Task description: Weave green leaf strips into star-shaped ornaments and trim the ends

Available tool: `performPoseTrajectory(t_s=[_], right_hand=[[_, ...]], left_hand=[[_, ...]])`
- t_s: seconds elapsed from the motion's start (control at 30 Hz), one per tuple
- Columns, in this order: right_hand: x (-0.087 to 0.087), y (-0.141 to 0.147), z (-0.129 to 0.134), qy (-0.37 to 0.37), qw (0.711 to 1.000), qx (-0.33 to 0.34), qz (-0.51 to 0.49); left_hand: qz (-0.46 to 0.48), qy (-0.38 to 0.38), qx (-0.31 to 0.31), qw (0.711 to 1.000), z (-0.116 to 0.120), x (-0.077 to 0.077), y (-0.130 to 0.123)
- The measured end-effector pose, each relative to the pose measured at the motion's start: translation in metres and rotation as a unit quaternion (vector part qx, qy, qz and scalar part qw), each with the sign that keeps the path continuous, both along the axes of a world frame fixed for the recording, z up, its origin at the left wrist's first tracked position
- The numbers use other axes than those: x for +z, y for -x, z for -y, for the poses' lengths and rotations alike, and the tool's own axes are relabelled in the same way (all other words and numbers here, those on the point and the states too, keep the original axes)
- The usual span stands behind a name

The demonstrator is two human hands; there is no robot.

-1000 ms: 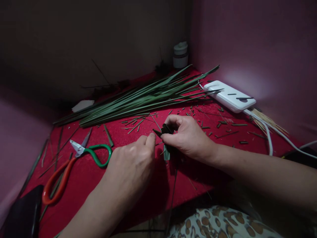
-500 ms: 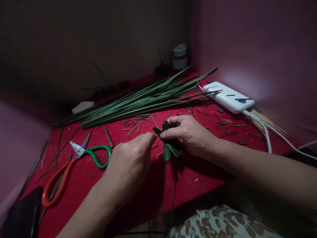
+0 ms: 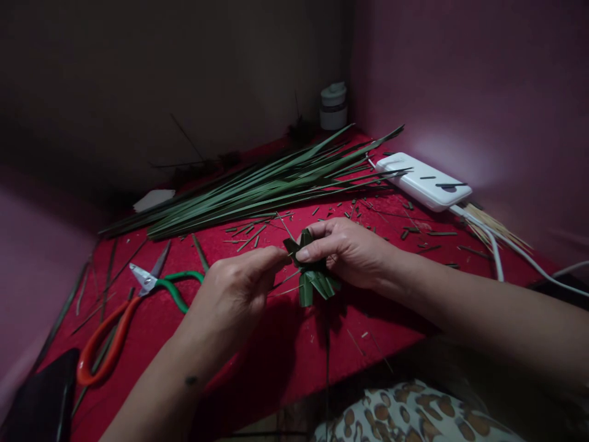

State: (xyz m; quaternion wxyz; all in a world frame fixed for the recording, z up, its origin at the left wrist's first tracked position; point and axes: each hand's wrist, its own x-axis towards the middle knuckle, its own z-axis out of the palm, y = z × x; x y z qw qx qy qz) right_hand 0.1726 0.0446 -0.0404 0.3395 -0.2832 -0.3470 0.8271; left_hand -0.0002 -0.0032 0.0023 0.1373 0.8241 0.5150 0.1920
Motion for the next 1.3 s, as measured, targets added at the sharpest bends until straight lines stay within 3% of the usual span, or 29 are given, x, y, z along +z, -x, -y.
performPoseTrajectory(t_s=[0.37, 0.67, 1.07, 1.3], right_hand=[[-0.002, 0.000, 0.001, -0.016, 0.998, 0.043, 0.034], [0.000, -0.002, 0.002, -0.079, 0.994, 0.003, 0.072], [0.003, -0.001, 0.005, -0.163, 0.979, -0.003, 0.119], [0.006, -0.004, 0.002, -0.167, 0.979, 0.010, 0.120]], left_hand=[[-0.055, 0.003, 0.016, 0.998, 0.005, 0.004, -0.003], [0.074, 0.178, 0.073, 0.978, 0.002, 0.015, 0.010], [0.226, 0.202, 0.100, 0.948, -0.006, 0.006, 0.001], [0.187, 0.142, 0.108, 0.966, -0.006, 0.005, -0.001]])
